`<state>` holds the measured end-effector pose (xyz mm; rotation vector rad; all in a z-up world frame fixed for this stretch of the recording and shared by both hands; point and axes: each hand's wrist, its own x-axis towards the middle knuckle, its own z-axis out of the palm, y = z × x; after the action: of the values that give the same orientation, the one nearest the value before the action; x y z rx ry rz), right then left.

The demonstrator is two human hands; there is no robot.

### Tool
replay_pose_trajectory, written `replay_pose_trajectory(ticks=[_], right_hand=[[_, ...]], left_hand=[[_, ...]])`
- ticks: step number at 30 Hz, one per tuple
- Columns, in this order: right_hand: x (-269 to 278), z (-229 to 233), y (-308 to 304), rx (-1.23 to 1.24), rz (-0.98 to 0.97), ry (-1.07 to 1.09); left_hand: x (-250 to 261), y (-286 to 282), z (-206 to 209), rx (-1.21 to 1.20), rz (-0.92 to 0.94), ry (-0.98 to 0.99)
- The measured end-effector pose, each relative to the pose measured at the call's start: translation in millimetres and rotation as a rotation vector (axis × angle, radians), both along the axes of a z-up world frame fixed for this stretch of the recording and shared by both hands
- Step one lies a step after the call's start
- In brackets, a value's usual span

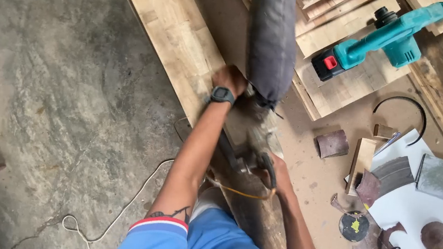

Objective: Using an electric belt sander to smooth the surface of a long wooden plank.

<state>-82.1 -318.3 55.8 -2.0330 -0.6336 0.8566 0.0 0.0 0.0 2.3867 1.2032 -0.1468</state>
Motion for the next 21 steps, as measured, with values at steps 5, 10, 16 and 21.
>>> replay_pose_trajectory(ticks=[5, 10, 16, 21], right_hand=[[-14, -20, -70, -0.044, -0.098, 0.111], [-20, -38, -86, -0.166, -0.189, 0.155], [7, -34, -13, -0.107, -0.097, 0.051], [59, -59, 85, -0.044, -0.007, -0.077]], left_hand=[[-37, -63, 21, -0.066, -0.083, -0.113], [-83, -70, 59, -0.155, -0.158, -0.357], [-172, -20, 3, -0.28, 0.598, -0.719], [-368, -30, -186, -0.213, 1.307, -0.55]])
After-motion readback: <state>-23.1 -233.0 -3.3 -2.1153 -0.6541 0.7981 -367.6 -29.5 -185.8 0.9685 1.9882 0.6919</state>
